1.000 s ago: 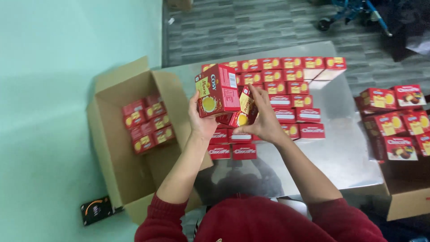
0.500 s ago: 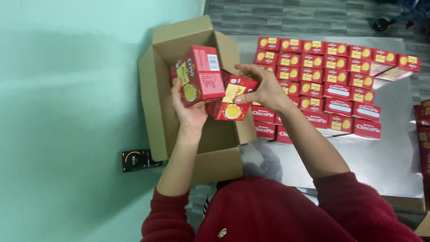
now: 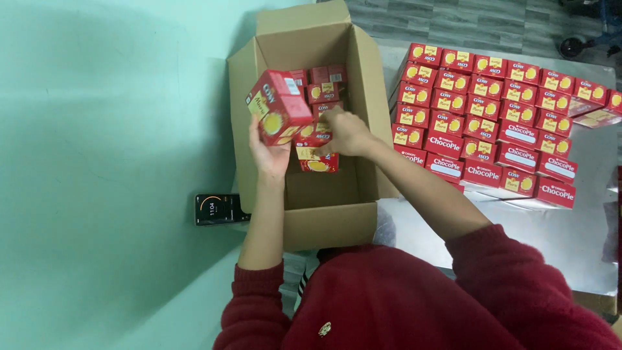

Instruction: Arranging small snack boxes on a table and packing them into a larger cardboard shipping box.

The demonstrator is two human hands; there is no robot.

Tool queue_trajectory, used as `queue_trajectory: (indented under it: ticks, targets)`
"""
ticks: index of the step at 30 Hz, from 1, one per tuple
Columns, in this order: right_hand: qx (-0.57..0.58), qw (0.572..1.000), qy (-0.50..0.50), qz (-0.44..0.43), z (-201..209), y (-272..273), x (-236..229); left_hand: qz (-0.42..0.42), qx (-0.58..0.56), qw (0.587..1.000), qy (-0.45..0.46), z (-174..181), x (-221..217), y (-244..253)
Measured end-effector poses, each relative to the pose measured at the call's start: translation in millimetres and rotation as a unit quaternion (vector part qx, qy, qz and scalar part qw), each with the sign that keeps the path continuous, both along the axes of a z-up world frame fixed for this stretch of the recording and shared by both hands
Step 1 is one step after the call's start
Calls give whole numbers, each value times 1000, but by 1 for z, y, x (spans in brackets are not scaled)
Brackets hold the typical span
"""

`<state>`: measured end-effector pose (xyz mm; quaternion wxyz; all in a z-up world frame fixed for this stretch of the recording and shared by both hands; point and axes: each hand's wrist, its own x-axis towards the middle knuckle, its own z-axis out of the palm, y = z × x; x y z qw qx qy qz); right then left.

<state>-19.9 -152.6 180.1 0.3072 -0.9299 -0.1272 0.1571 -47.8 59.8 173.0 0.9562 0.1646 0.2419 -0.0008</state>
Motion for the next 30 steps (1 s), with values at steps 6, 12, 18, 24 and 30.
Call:
queue_trajectory:
  ticks: [6,12,18,24,30]
  targets:
    - [-163,983,-30,82,-65,56,2,-40,131,988,-72,-35,9,8]
    - [-243,935,-220,137,-138,99,-15,-23,213,969,-124,-51,6,6]
    - [-288,889,-312,171,-243,102,-1,-26,256,956,-141,-50,5,1]
    - [-207,953,-196,104,-144,87,10,-41,264,953,-139,-47,4,-2]
    - [278,926,69,-247,-87,33,23,-44,260,955,-133,-49,2,-3]
